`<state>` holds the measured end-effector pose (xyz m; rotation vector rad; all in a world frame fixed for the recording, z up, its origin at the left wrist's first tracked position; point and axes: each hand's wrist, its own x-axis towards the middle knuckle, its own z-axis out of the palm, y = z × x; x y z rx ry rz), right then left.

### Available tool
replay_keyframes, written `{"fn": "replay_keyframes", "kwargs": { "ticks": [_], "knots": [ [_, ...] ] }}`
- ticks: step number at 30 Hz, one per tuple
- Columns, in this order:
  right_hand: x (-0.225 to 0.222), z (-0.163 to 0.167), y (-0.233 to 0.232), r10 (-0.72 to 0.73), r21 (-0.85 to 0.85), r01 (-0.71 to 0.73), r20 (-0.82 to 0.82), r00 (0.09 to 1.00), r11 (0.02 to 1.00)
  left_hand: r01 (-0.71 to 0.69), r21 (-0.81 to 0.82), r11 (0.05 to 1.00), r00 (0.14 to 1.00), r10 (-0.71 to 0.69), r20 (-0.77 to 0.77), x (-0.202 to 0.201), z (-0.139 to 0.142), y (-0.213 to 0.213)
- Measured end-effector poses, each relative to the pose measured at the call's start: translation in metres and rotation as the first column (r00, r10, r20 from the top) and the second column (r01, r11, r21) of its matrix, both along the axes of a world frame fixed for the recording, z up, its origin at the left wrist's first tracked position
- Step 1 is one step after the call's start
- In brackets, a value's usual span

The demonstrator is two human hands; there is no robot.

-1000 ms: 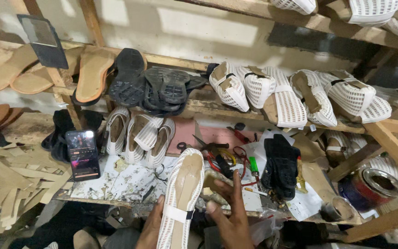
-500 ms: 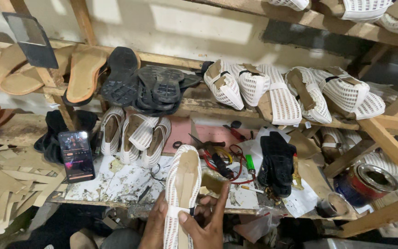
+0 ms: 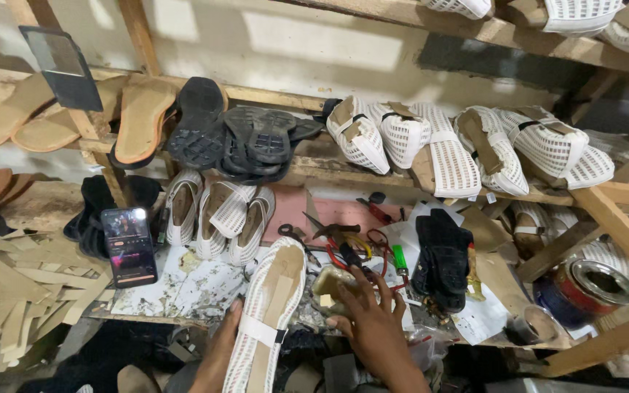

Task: The person holds a white woven shoe upper and applies glue with a brush to its insole area, pressing and smoothing the material with their fingers. They work the glue around the edges, then lift the assembled shoe and place it on the upper shelf with other finished shoes.

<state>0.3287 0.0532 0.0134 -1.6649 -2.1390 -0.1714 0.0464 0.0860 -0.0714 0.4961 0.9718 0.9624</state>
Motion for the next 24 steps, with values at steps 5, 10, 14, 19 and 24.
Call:
{"fn": "replay_keyframes", "kwargs": {
  "ticks": [5, 10, 14, 19, 24],
  "knots": [
    [0.000, 0.010, 0.001, -0.086, -0.023, 0.088, 0.085, 0.993, 0.996, 0.018, 0.044, 0.999, 0.999, -0.020, 0.039, 0.002, -0.006, 0.003],
    [0.001, 0.013, 0.000, 0.003, 0.046, -0.004, 0.027, 1.000, 0.999, 0.071, 0.212, 0.975, 0.996, -0.059, -0.063, 0.000, -0.001, -0.005],
    [0.004, 0.011, -0.003, -0.059, 0.144, 0.059, -0.004, 0.998, 0.988, 0.047, 0.109, 0.993, 0.998, -0.043, -0.037, 0.002, 0.009, -0.003],
    [0.007, 0.007, -0.007, -0.116, 0.021, 0.118, -0.088, 0.989, 0.993, 0.036, 0.261, 0.965, 0.994, -0.008, -0.110, 0.002, 0.014, -0.005],
    [0.006, 0.006, -0.008, -0.183, -0.080, 0.172, -0.169, 0.968, 0.982, 0.078, 0.209, 0.975, 0.997, -0.074, -0.026, 0.003, 0.018, -0.003]
  ]
}}
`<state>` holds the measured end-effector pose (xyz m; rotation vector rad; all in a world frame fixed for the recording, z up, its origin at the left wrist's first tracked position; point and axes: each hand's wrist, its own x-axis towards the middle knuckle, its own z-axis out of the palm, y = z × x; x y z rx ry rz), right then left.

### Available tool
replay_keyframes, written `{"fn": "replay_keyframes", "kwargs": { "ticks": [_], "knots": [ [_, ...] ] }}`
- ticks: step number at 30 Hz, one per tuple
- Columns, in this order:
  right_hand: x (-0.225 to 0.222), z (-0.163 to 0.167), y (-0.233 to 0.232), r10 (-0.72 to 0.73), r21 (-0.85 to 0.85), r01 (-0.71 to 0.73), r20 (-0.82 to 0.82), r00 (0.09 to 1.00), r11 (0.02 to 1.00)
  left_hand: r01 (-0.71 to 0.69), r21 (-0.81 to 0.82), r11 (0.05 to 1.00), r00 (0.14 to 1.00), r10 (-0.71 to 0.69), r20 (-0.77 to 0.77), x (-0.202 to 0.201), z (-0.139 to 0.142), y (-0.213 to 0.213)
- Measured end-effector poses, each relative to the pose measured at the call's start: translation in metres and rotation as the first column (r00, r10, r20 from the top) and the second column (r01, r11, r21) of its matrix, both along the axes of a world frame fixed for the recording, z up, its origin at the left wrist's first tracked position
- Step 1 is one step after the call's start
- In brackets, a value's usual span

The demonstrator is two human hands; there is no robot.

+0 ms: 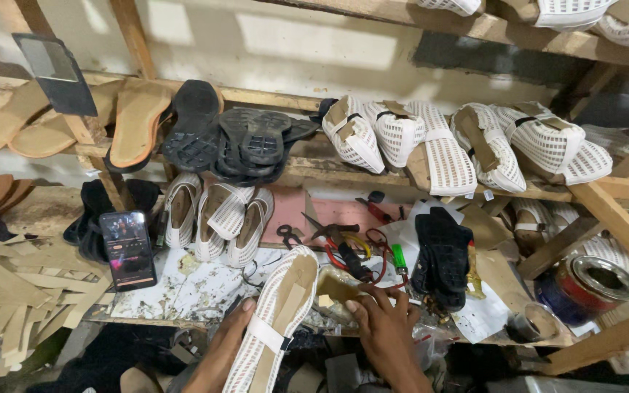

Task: The person holds a white woven shoe upper and applies glue with a brush to its insole area, pressing and smoothing the material with their fingers. They work the glue around the edges, then lift the assembled shoe and place it on the upper shelf with other finished shoes.

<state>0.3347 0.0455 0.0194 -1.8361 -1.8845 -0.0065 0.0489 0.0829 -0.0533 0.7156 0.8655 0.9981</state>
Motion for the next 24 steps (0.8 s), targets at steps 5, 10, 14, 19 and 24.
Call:
{"fn": "replay_keyframes", "kwargs": {
  "ticks": [5, 10, 14, 19, 24],
  "knots": [
    [-0.001, -0.004, -0.001, -0.036, -0.002, 0.036, -0.064, 0.997, 0.999, -0.036, -0.105, 0.994, 0.997, 0.029, -0.066, 0.002, 0.007, 0.002],
    [0.000, -0.011, 0.000, -0.124, -0.107, 0.106, -0.177, 0.976, 0.989, -0.001, -0.041, 0.999, 0.990, -0.004, -0.138, 0.003, 0.013, 0.002],
    [-0.005, -0.018, -0.006, 0.088, -0.009, -0.220, -0.900, 0.428, 0.975, 0.092, 0.029, 0.995, 0.983, -0.087, -0.161, 0.002, 0.022, 0.004],
    [-0.032, -0.034, -0.021, 0.416, 0.129, -0.479, -0.715, 0.562, 0.868, 0.135, 0.020, 0.991, 0.967, -0.127, -0.219, 0.007, 0.038, -0.004],
    [-0.056, -0.038, -0.023, 0.374, 0.249, -0.317, -0.234, 0.897, 0.915, 0.125, 0.091, 0.988, 0.937, -0.087, -0.338, 0.008, 0.050, -0.008]
  ]
}}
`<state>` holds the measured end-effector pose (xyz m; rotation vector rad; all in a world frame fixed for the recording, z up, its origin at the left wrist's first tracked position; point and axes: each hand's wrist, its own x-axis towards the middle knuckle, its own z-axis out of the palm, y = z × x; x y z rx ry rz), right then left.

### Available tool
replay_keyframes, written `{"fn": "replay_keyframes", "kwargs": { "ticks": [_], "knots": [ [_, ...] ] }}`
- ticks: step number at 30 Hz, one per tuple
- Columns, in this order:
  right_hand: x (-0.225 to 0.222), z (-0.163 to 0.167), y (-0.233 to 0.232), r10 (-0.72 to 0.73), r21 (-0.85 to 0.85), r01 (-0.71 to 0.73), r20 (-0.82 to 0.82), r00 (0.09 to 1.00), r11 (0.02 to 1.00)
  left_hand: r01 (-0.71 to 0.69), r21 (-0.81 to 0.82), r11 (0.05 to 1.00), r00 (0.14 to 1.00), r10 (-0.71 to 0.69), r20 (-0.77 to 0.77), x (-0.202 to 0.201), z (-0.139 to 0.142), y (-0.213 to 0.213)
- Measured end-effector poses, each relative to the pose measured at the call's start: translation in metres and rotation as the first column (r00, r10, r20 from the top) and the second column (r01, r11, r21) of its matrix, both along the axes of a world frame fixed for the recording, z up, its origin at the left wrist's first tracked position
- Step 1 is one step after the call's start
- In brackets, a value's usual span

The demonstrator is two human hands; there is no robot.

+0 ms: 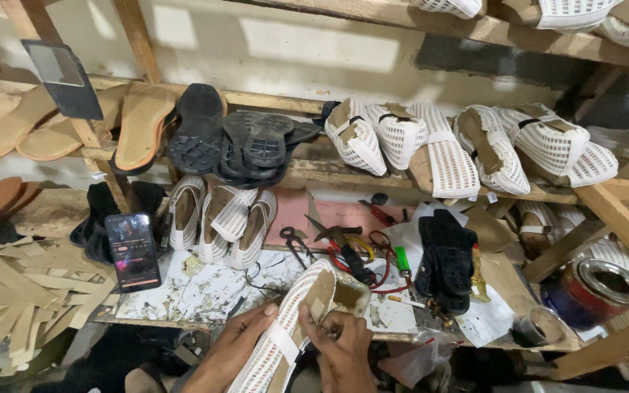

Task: The person holds a white woven shoe upper and applies glue with a brush to its insole area, pressing and smoothing the material with their fingers. They work the glue around the edges, then lift the assembled shoe and place it on the upper shelf with other finished shoes.

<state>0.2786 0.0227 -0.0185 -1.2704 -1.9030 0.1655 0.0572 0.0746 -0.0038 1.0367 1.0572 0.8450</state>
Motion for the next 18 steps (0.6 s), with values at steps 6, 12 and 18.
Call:
{"fn": "replay_keyframes", "kwargs": {
  "ticks": [6, 12, 18],
  "knots": [
    [-0.005, 0.015, 0.001, -0.095, 0.197, 0.090, 0.013, 0.995, 0.976, 0.074, -0.062, 0.995, 0.986, -0.064, 0.153, 0.002, 0.008, -0.001],
    [0.002, 0.029, -0.004, -0.107, 0.352, 0.024, 0.218, 0.970, 0.936, 0.080, -0.072, 0.994, 0.994, -0.074, 0.078, 0.001, 0.024, -0.001],
    [0.005, 0.036, -0.004, -0.121, 0.343, 0.032, 0.243, 0.962, 0.939, 0.110, -0.030, 0.993, 0.993, -0.108, 0.043, 0.001, 0.038, -0.005]
  ]
}}
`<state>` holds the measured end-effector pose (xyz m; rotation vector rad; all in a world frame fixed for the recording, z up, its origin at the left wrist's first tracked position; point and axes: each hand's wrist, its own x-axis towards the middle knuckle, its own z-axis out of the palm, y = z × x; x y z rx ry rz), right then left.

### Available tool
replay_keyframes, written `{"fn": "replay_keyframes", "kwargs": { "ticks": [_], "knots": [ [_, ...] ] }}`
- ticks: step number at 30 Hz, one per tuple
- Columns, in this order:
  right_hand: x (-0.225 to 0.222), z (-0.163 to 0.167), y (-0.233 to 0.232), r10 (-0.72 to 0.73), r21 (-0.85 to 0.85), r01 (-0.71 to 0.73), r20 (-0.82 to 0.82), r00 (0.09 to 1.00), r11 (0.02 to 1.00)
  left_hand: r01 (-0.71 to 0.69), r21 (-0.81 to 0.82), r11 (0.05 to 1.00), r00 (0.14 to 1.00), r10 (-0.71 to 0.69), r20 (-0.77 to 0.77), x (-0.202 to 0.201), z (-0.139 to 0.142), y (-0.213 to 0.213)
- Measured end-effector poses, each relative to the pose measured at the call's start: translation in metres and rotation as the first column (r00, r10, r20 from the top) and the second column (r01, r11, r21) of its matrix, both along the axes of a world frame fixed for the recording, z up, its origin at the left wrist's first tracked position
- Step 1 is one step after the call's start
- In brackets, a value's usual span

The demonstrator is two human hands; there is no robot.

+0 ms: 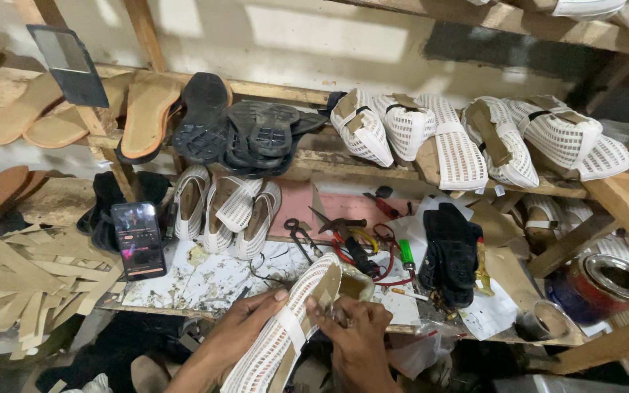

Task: The person holds a white woven shoe upper and applies glue with a brush to its insole area, pressing and smoothing the material with their fingers. They work the glue around the edges, then lift the assembled shoe and place it on the upper shelf with other finished shoes.

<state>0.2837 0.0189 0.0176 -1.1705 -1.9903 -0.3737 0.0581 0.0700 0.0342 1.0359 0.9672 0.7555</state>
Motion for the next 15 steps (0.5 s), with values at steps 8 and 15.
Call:
{"fn": "replay_keyframes", "kwargs": {
  "ticks": [8, 15],
  "knots": [
    [-0.004, -0.005, -0.006, 0.030, 0.025, -0.030, 0.016, 0.999, 0.999, -0.029, -0.020, 0.999, 1.000, 0.029, 0.001, 0.002, 0.002, 0.001],
    [-0.016, -0.008, -0.017, -0.048, -0.044, 0.043, -0.142, 0.989, 0.998, -0.125, 0.107, 0.986, 0.983, 0.138, -0.122, 0.008, 0.007, 0.003]
  ]
}}
